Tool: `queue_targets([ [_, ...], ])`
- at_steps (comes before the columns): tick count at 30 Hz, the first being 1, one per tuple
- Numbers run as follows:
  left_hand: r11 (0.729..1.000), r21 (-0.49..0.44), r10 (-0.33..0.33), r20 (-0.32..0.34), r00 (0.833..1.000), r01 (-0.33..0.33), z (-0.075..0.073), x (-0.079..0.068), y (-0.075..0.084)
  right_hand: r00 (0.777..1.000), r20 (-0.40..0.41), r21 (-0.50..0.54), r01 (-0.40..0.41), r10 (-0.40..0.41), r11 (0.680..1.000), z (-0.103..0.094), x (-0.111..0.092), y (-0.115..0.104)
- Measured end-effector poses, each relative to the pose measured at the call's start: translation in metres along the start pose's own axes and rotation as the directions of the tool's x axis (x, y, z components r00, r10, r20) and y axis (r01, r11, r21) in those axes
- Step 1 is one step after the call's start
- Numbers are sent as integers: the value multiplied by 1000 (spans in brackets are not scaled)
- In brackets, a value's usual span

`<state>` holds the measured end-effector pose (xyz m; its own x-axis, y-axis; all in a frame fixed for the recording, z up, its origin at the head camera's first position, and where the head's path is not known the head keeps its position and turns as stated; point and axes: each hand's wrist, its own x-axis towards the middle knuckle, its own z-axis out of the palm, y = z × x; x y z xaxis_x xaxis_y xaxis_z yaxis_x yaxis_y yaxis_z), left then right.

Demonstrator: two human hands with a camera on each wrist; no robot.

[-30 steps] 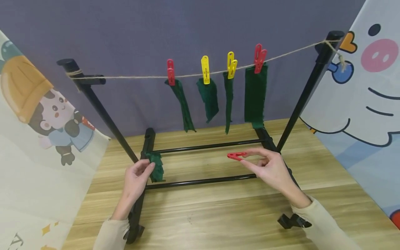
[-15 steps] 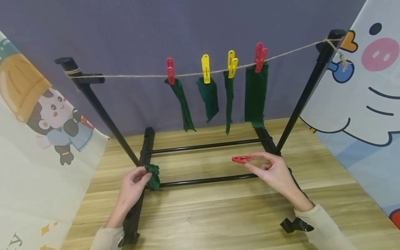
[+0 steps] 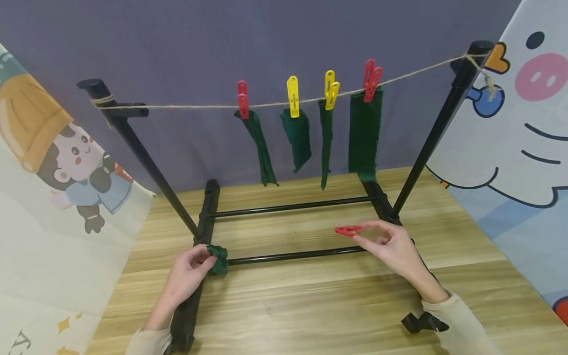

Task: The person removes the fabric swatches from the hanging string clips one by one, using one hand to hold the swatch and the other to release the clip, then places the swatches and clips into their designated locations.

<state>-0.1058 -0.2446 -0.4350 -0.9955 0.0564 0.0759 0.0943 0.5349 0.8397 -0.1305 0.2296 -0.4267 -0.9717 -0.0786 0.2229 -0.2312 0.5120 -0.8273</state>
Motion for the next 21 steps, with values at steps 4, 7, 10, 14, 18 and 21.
queue_targets([
  [4,1000,6,16,42,999,-16,2,-2,-2,1000,6,12,-9,8,1000,-2,-1,5],
  [7,1000,30,1,47,999,-2,3,-4,-4,999,19,14,-30,30,999,-4,-3,9],
  [10,999,50,-19,42,999,16,4,-5,-4,997,34,17,-66,65,998,-5,-5,13],
  [14,994,103,-39,33,999,36,4,-5,-6,994,50,20,-102,101,995,-7,-8,19],
  [18,983,169,-77,37,996,69,4,-6,-7,988,84,21,-131,129,991,-9,-11,22],
  [21,972,216,-103,34,994,94,5,-7,-7,985,103,30,-142,138,989,-11,-12,25],
])
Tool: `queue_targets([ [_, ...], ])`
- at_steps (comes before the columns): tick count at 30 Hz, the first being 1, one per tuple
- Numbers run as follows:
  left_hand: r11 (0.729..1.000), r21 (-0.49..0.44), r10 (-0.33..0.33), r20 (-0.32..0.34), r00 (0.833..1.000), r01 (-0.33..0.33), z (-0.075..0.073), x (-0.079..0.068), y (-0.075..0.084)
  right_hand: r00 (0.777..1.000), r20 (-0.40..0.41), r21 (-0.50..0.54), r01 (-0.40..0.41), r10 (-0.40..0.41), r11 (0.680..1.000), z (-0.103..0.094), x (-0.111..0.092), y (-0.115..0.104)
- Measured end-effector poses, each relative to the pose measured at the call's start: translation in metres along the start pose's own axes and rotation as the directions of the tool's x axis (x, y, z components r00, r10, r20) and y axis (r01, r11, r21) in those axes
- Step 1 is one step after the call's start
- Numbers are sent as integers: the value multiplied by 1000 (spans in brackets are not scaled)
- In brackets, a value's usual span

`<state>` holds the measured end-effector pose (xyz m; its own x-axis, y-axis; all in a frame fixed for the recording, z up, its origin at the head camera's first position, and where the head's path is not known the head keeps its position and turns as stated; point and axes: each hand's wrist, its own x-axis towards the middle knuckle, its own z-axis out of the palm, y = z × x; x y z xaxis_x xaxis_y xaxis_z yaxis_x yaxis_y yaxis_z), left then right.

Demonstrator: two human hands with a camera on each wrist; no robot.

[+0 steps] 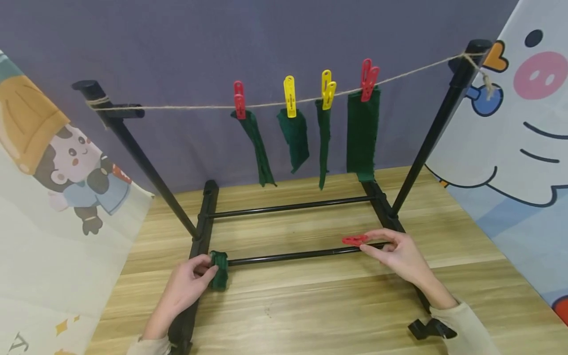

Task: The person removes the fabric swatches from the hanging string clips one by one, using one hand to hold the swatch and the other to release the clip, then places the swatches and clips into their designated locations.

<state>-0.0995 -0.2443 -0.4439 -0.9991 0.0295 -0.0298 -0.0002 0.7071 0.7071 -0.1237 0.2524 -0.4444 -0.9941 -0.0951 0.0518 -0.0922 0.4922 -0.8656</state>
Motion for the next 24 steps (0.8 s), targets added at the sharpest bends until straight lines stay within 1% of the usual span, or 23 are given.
queue_targets([
  [5,998,64,-6,1,1000,5,3,0,0,1000,15,2,-24,24,1000,-3,-4,5],
  [12,995,100,-2,50,999,-3,6,-1,-2,995,58,-18,-79,80,997,-3,-7,14],
  [15,993,122,2,58,998,-10,8,-1,-3,993,92,-22,-76,77,997,-2,-8,19],
  [19,986,165,-7,68,998,-4,12,0,-5,988,142,-17,-57,59,998,-1,-9,24],
  [24,977,212,0,88,996,-19,18,-1,-5,978,202,-15,-54,56,998,1,-9,32],
])
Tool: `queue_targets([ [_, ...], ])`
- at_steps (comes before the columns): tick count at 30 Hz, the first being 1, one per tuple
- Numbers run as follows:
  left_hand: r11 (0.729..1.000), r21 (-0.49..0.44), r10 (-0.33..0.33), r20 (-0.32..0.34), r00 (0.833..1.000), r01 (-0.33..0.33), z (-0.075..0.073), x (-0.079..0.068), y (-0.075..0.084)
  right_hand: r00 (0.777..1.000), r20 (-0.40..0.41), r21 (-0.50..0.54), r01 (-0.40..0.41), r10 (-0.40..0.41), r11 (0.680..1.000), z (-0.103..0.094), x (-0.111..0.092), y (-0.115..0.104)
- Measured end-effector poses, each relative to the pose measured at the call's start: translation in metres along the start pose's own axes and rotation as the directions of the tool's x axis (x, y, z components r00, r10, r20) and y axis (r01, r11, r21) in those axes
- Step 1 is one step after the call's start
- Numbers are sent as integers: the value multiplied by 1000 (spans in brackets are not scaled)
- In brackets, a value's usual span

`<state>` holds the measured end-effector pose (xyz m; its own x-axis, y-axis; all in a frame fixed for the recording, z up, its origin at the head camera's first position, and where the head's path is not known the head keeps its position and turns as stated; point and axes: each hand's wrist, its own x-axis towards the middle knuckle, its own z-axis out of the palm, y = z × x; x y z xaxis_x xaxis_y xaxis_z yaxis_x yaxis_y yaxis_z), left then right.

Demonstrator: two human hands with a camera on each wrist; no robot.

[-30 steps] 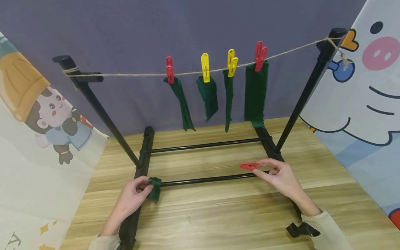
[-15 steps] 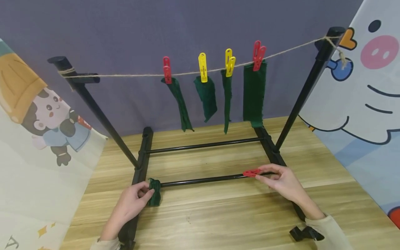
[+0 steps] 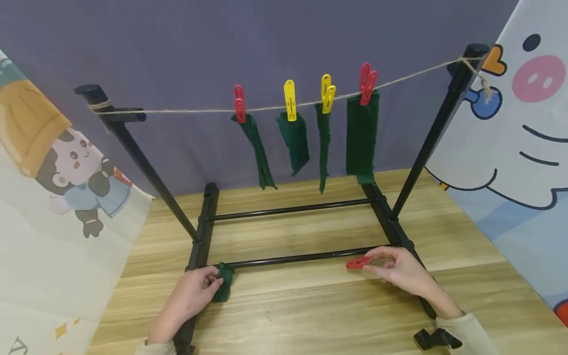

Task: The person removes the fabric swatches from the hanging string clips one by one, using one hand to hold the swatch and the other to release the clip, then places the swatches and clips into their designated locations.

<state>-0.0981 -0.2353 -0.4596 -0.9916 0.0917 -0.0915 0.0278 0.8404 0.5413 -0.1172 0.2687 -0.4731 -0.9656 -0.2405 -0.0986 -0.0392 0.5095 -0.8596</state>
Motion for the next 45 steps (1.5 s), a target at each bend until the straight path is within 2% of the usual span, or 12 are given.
queue_targets([
  [7,998,45,54,2,999,-54,10,-1,3,997,70,-34,-43,45,999,6,2,13],
  [14,996,56,72,27,997,-74,16,-5,4,993,107,-52,-49,54,997,10,4,18],
  [25,996,29,85,47,995,-86,12,-5,4,993,119,-114,-14,28,993,11,5,15],
  [38,994,18,105,78,991,-107,10,-6,1,991,134,-108,0,15,994,10,6,15],
  [45,998,-8,64,122,990,-63,6,-7,3,990,139,-159,4,19,987,8,5,12],
])
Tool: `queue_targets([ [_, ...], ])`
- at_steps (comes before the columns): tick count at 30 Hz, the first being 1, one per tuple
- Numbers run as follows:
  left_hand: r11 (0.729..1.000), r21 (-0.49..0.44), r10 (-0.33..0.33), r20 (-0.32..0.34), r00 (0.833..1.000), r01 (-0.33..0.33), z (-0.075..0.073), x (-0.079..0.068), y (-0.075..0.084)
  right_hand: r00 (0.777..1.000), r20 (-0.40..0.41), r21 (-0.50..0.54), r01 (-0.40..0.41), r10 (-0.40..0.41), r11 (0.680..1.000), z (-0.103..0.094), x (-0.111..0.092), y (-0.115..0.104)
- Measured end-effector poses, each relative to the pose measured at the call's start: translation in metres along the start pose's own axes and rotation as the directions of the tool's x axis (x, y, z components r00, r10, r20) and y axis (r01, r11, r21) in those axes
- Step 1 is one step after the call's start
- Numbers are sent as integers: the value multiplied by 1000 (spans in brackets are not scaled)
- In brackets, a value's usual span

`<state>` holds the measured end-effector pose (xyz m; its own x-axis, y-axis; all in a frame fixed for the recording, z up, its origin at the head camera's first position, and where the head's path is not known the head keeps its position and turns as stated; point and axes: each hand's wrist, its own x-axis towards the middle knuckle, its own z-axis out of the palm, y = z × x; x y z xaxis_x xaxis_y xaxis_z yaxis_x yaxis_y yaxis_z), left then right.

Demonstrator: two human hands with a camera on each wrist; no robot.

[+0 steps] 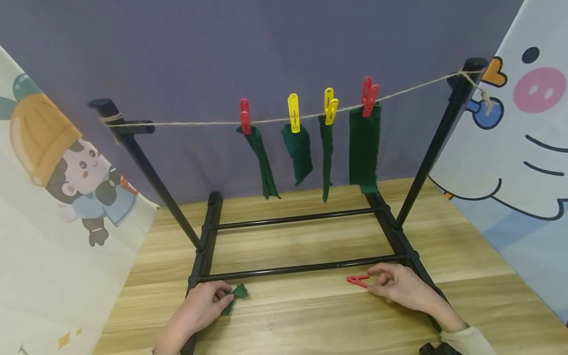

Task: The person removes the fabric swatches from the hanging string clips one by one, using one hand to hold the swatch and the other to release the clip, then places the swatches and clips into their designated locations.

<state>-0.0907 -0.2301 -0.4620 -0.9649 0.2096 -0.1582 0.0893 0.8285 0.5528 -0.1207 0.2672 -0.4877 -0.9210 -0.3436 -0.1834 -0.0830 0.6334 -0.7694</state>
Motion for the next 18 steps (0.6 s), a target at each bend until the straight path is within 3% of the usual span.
queue_targets([
  [4,1000,2,-7,13,1000,7,-2,0,1,1000,1,-26,11,-11,1000,-6,-1,-3],
  [10,1000,12,26,14,1000,-26,-5,1,6,997,-14,32,79,-79,996,-18,-3,-11],
  [18,997,46,67,-58,996,-65,-11,7,12,995,-18,46,95,-94,994,-32,-1,-32],
])
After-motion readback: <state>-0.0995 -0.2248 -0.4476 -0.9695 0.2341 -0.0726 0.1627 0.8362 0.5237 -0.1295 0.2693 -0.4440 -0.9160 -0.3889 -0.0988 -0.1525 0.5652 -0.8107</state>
